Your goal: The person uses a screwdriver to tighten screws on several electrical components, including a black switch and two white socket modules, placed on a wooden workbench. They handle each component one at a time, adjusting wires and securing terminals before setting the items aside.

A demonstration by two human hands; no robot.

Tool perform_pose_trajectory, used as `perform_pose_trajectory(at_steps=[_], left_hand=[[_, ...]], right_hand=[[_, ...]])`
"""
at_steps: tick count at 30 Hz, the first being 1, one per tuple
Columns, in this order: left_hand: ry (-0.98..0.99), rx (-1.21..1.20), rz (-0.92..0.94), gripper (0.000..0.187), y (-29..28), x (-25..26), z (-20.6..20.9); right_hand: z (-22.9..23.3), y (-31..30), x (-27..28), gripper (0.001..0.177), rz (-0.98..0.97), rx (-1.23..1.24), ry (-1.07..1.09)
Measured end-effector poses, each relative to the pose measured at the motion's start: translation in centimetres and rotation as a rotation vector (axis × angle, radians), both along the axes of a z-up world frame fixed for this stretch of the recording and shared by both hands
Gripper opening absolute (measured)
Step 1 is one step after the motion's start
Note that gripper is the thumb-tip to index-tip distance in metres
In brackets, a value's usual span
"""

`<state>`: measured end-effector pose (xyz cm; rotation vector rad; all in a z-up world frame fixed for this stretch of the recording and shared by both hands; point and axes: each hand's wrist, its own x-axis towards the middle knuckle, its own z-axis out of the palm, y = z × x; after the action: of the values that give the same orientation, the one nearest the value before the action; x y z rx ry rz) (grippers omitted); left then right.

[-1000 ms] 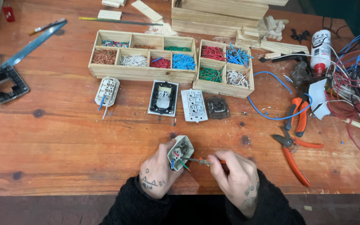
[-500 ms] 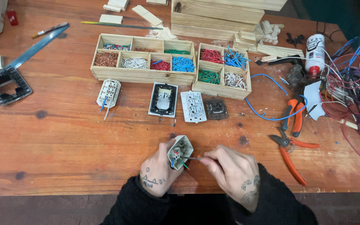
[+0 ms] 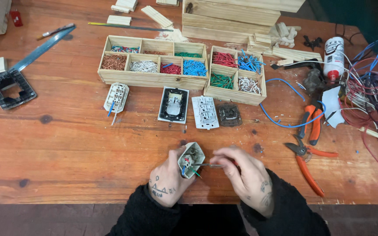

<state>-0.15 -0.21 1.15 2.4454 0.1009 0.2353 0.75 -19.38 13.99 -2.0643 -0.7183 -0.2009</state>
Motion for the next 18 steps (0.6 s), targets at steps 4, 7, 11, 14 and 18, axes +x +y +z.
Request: perform_pose_trajectory(at_steps=[4,7,11,14,18], left_hand=[[0.046,-0.019,-0.007,0.067,0.0,0.1,0.3],[0.049,-0.02,-0.015,0.069,0.1,0.1,0.4],[0.107,-0.039,-0.036,0.072,0.2,0.1,0.1],[0.064,-0.039,-0.047,0.071,0.2,0.2,0.2],[0.075,-0.039,-0.016,0.068,0.1,0.3,0.3]], right_hand=[[0.4,0.2,0.0,0.01,0.04,-0.05,-0.101],[1.0,0.2,0.5,0.011,0.03,-0.049,-0.044],[0.5,-0.2,0.7,0.015,0.009,-0.068,-0.07],[0.8,0.0,0.4,0.025,0.014,-0.027,-0.027],[1.2,0.1,0.9,0.017,0.048,-0.102,-0.119]])
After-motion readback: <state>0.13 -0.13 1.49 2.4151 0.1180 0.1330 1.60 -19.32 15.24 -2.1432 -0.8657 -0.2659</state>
